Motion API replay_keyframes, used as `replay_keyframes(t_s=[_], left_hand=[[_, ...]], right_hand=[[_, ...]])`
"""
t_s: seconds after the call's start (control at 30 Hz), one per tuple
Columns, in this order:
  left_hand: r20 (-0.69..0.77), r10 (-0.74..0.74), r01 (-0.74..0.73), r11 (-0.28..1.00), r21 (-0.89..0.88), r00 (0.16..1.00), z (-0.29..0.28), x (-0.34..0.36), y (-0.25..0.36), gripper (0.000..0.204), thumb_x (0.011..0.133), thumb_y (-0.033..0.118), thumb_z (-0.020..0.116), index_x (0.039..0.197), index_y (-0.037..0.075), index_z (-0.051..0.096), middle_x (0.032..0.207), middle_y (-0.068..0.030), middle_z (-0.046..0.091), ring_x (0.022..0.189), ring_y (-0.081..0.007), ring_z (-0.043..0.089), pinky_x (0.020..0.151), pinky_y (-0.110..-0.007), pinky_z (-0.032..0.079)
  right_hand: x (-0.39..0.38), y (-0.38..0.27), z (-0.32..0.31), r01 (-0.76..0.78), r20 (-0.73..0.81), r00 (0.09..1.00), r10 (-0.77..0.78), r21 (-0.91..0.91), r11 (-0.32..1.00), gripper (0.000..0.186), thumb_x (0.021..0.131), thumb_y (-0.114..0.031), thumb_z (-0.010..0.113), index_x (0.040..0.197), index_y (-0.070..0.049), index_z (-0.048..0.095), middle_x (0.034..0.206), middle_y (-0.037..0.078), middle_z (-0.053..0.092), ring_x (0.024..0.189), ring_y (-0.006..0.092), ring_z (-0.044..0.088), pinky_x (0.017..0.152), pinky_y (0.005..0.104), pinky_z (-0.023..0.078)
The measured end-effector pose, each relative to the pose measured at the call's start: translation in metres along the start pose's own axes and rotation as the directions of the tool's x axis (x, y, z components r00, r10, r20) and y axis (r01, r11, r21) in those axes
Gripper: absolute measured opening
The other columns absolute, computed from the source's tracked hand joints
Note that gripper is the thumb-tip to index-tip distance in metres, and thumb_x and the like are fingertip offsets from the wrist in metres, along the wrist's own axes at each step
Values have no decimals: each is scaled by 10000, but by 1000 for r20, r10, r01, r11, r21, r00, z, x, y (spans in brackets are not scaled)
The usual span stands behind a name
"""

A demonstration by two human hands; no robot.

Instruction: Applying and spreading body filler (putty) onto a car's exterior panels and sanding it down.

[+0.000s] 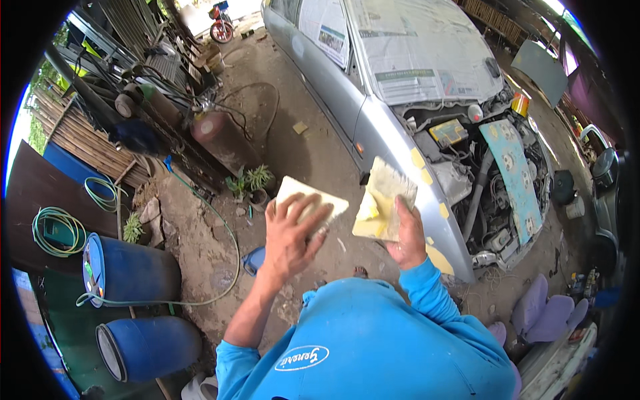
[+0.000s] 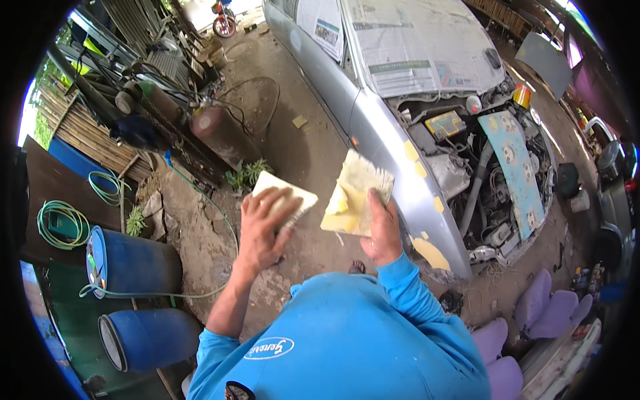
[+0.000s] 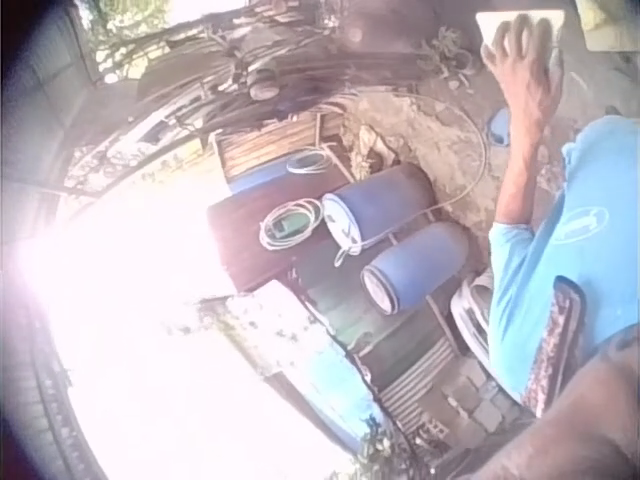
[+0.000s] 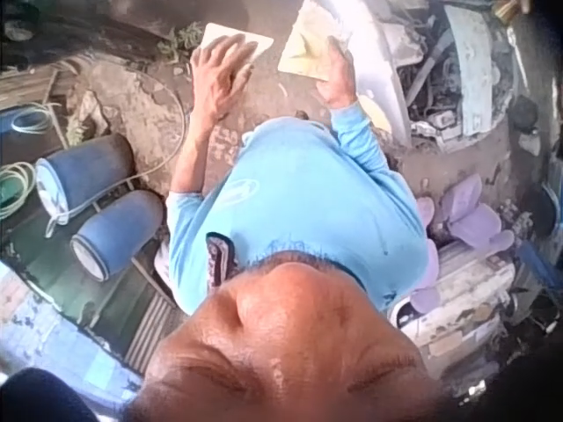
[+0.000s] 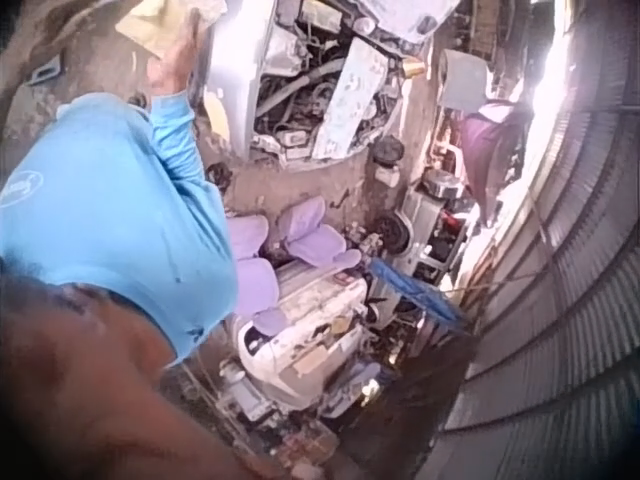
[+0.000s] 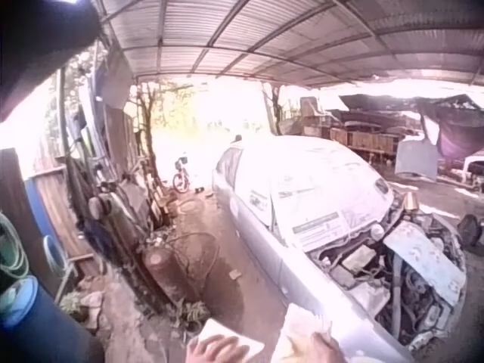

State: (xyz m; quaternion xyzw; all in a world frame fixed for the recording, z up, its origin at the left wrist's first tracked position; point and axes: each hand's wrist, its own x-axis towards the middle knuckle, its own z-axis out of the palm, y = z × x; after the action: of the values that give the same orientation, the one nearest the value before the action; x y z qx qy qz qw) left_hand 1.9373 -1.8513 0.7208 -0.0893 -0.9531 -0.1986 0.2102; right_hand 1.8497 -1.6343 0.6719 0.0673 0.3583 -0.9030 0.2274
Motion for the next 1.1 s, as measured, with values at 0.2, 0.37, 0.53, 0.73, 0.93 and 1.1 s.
replay_keyframes(t_s=[0.2,0.37,0.53,0.73,0.93,1.1], left_hand=[[327,21,42,982,-185,945,6,18,20,414,783,191,657,1191,126,636,1274,-132,542,1209,-319,476,1009,-448,329],[142,-38,99,885,-455,989,30,28,32,408,799,199,661,1202,144,633,1234,-112,556,1207,-304,476,1007,-450,338],[203,22,37,959,-283,979,32,33,24,399,804,231,654,1193,144,642,1225,-105,579,1187,-296,493,1007,-462,337],[163,76,-78,997,8,984,54,55,54,400,773,250,688,1164,181,647,1229,-47,587,1163,-278,507,896,-484,335],[359,12,-1,1000,-29,933,59,49,49,379,798,256,661,1169,180,641,1238,-36,576,1164,-285,507,920,-504,323],[138,-118,174,831,-528,983,65,53,26,400,840,250,609,1216,116,625,1292,-101,547,1211,-320,480,1020,-460,329]], right_hand=[[11,-2,4,330,44,938,-343,-406,852,338,1002,-176,487,1262,39,520,1222,134,593,1073,193,576,950,331,445],[1,-7,5,387,123,899,-421,-676,627,354,1011,-200,466,1236,66,532,1178,133,610,1032,178,571,893,315,451],[18,-24,-20,324,41,940,-339,-416,850,351,1011,-228,467,1167,65,580,1029,118,661,881,171,586,794,321,464],[22,-45,-13,341,184,928,-325,-775,533,362,1011,-257,456,1094,67,595,884,134,656,772,179,555,699,348,455],[50,-48,-26,388,167,897,-408,-738,552,372,1013,-253,466,1119,84,584,966,139,660,823,188,591,737,335,474],[81,-56,-14,422,156,885,-438,-666,615,400,1019,-284,470,1205,60,549,1132,126,627,969,188,596,853,327,477]])
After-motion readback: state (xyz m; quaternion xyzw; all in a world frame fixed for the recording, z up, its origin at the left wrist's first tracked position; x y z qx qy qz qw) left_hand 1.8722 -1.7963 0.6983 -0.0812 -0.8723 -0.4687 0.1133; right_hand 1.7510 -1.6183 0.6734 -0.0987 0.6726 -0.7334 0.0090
